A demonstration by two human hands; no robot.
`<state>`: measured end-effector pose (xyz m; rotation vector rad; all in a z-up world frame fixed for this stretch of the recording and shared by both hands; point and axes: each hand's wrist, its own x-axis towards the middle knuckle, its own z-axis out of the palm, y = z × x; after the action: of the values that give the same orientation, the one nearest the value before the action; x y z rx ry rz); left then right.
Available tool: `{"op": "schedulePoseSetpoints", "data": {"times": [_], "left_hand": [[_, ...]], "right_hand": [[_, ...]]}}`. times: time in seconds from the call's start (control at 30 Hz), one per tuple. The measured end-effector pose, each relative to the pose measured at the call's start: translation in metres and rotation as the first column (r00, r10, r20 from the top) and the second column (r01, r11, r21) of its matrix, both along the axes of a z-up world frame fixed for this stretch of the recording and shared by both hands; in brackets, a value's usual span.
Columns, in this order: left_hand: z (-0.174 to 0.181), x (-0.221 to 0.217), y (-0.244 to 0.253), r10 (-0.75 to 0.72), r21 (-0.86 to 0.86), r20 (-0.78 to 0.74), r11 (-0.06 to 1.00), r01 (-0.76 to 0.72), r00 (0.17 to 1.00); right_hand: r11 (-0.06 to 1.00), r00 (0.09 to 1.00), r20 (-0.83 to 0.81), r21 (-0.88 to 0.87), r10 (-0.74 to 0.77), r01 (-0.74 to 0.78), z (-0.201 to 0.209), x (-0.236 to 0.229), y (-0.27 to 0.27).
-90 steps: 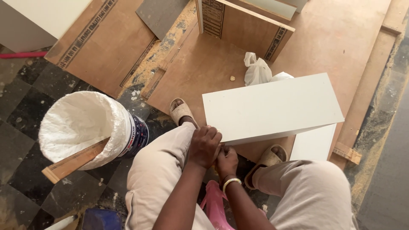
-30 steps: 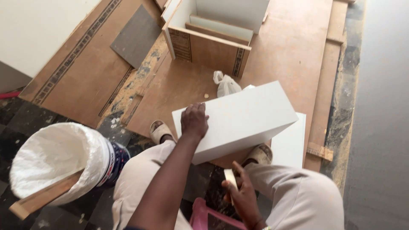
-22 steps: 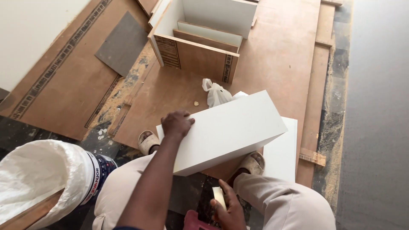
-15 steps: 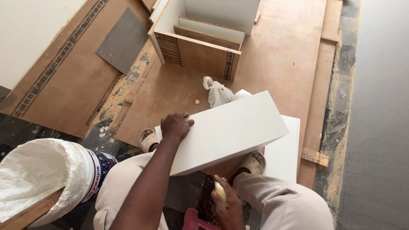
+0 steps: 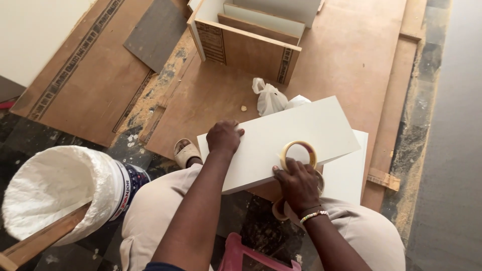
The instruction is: Applying adhesive tape to the edges of white furniture panels in a workshop.
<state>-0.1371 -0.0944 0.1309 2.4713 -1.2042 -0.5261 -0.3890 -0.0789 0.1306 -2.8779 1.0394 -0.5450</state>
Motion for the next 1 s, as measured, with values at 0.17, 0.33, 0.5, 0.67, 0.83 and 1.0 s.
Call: {"op": "schedulePoseSetpoints", "data": {"times": [0.17,0.33,0.5,0.67,0.83,1.0], "left_hand": [[-0.001,0.003,-0.005,-0.029,0.016,-0.017,0.999,0.029,0.999],[-0.039,0.001,0.027,-0.169,-0.277,0.311,0.925,0.259,0.935],[0.037,-0.042,0.135,0.011,-0.049,-0.675,0.997,-0.060,0.737],[0.046,-0.057,0.220,-0.030,-0.075,-0.828,0.996,-0.057,0.560],[0.045,-0.059,0.247,-0.049,-0.143,-0.933,0.959,-0.243,0.356],[0.039,-0.057,0.245,-0.077,-0.173,-0.916,0.961,-0.217,0.393]], "right_hand": [[1.000,0.999,0.031,0.024,-0.017,0.016,-0.011,-0.001,0.002],[0.995,0.999,-0.016,0.090,-0.048,0.049,-0.018,0.006,0.023],[0.602,0.851,0.370,0.795,-0.374,-0.081,0.042,0.014,0.095],[0.124,0.745,0.354,0.930,-0.566,-0.347,0.033,0.006,0.157],[0.097,0.769,0.435,0.890,-0.468,-0.445,0.050,0.003,0.174],[0.019,0.776,0.326,0.926,-0.539,-0.376,0.045,0.006,0.182]]}}
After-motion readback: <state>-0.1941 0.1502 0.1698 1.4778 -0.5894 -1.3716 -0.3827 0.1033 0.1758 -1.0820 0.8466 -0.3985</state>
